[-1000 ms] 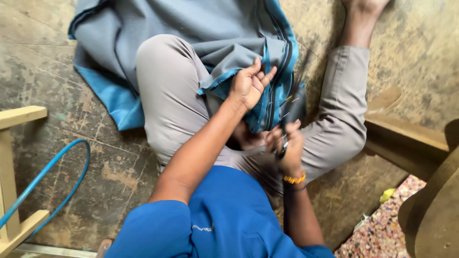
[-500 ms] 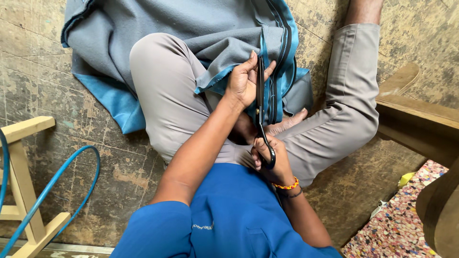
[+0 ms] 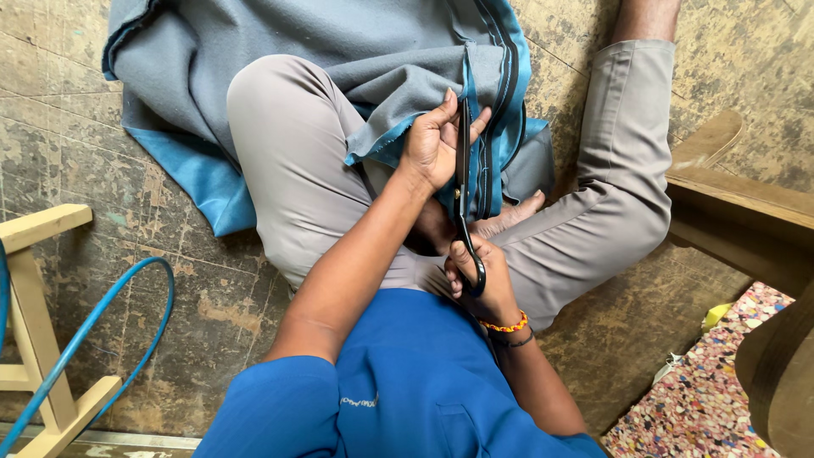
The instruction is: The person sits on the floor and uses shears to cut a strip of fabric from a larger piece of blue material. The person holds the fabric with one hand and cuts along the edge with the other, removing a long strip.
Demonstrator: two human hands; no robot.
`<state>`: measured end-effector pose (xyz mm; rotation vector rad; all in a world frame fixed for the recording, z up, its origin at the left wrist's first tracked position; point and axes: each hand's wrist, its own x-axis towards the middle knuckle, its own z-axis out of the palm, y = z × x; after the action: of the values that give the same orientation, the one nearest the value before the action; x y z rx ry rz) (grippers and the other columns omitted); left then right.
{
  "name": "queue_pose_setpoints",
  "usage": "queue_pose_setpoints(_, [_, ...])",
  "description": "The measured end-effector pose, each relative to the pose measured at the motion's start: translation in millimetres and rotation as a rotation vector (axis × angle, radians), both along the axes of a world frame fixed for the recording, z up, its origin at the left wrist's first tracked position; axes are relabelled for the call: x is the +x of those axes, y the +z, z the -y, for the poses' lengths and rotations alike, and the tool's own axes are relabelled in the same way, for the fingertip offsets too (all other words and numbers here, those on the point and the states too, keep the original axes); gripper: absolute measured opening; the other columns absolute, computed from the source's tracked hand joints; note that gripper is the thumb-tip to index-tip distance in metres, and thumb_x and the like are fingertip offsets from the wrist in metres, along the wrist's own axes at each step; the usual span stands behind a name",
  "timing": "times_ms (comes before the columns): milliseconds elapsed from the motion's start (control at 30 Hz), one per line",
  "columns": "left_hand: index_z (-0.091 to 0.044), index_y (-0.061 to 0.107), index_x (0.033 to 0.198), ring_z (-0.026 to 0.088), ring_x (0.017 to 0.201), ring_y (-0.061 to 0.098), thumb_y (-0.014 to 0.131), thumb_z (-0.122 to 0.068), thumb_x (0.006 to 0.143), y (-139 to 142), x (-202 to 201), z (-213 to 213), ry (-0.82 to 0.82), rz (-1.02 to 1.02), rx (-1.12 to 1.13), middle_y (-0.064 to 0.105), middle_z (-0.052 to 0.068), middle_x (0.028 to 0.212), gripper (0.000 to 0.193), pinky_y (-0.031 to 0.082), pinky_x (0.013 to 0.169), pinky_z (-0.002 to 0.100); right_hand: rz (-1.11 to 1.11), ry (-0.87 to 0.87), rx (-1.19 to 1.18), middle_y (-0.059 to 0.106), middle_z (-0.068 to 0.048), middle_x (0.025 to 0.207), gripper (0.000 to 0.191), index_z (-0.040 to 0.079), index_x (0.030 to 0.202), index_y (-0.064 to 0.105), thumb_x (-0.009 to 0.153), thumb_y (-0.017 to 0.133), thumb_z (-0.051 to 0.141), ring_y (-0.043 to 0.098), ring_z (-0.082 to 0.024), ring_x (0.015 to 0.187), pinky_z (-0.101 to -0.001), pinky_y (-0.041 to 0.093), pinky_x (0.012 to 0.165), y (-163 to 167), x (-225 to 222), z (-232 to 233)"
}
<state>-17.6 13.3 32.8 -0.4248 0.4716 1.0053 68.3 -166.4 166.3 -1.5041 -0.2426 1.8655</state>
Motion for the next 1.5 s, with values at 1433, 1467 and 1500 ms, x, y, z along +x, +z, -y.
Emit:
queue_pose_setpoints(1433, [-0.004,0.062,0.110,0.023,0.107,0.069,0.053,-0.032,0.109,15,-6,1,0.000,0.208,0.175,0.074,0.012,0.107,0.030,0.041,0.120,0.056,-0.006,0.009,-0.007,0.057,-0.003,0.065,0.029,0.006,0.088,0.057,0.098,0.068,0.030,0.050,-0.007,0.051,-0.0215,0.042,0.044,4,3,-5])
queue_pose_setpoints(1467, [-0.003,0.062,0.110,0.023,0.107,0.069,0.052,-0.034,0.109,16,-6,1,-0.007,0.211,0.171,0.074,0.011,0.107,0.033,0.040,0.119,0.056,-0.001,0.005,-0.007,0.057,-0.003,0.065,0.028,0.006,0.089,0.057,0.098,0.069,0.030,0.050,-0.007,0.051,-0.0214,0.042,0.043,4,3,-5])
queue_pose_setpoints(1500, [-0.002,0.062,0.110,0.024,0.107,0.069,0.052,-0.035,0.109,17,-7,0,-0.014,0.215,0.170,0.075,0.011,0.108,0.035,0.040,0.119,0.056,0.016,0.019,-0.009,0.057,-0.003,0.064,0.028,0.005,0.089,0.058,0.097,0.069,0.030,0.050,-0.007,0.050,-0.0216,0.042,0.043,3,3,-5])
